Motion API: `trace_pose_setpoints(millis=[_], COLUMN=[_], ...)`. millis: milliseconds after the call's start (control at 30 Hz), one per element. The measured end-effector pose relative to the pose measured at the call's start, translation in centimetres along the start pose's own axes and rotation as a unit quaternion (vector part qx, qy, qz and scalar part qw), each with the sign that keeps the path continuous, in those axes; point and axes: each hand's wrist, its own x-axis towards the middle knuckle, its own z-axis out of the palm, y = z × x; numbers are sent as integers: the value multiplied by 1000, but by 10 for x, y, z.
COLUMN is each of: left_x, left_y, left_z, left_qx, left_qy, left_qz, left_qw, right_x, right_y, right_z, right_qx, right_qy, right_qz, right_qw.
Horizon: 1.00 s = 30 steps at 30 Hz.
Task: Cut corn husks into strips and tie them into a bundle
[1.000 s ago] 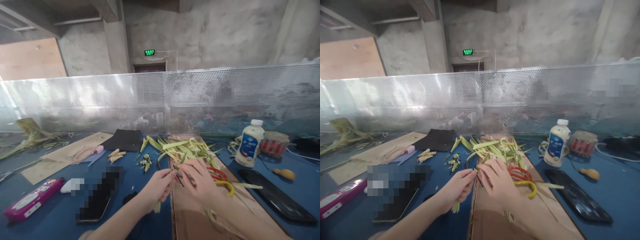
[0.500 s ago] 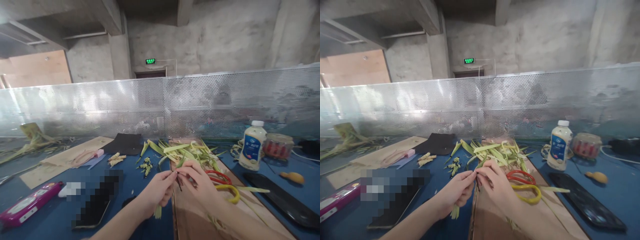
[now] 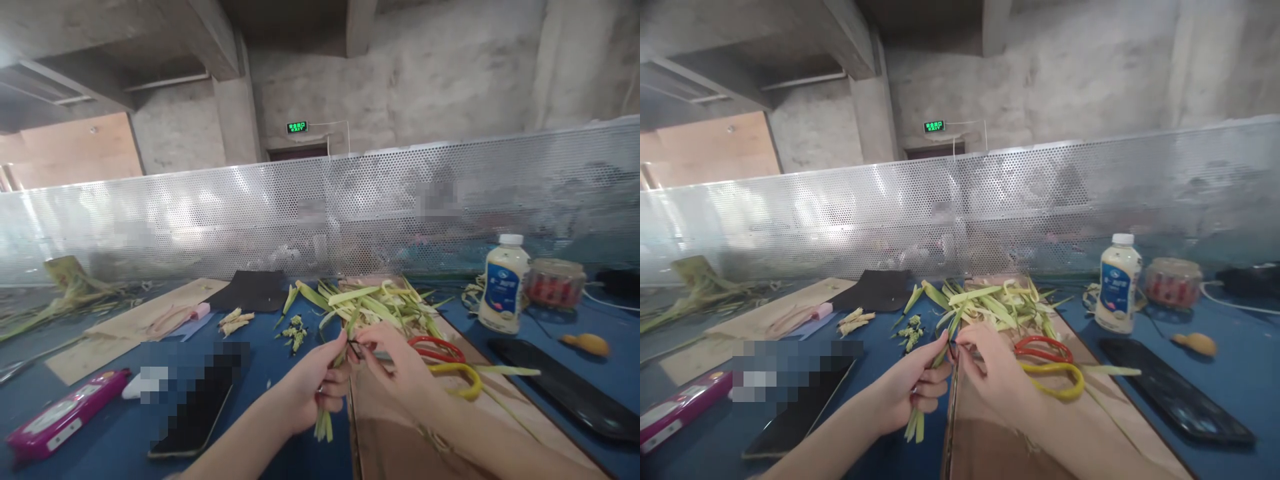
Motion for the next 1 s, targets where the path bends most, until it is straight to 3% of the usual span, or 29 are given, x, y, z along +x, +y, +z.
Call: trace_pose_setpoints(millis=[200,267,467,767,933,1000], left_x=[0,1,0,-1,-2,-4], left_y=[2,2,-1,-7,-6,-6], left_z=[-3,-3,-2,3,13,19], left_qx=[-46,-51,-43,-34,-1,-19], left_qy=[-21,-26,-51,-59,-2,12], left_qz=[-17,-23,-40,-61,-22,-46], left_qw=[999,998,997,996,1000,999], right_x=[-4,-4,-1,6,11,11], right_y=[-2,-2,1,-2,-3,-5], right_z=[8,7,-3,-13,-23,-30], right_qx=[116,120,24,-56,-107,-133], right_qy=[17,11,15,7,-28,-44], right_qz=[149,163,21,-134,-196,-219], right_qw=[982,979,999,989,974,966])
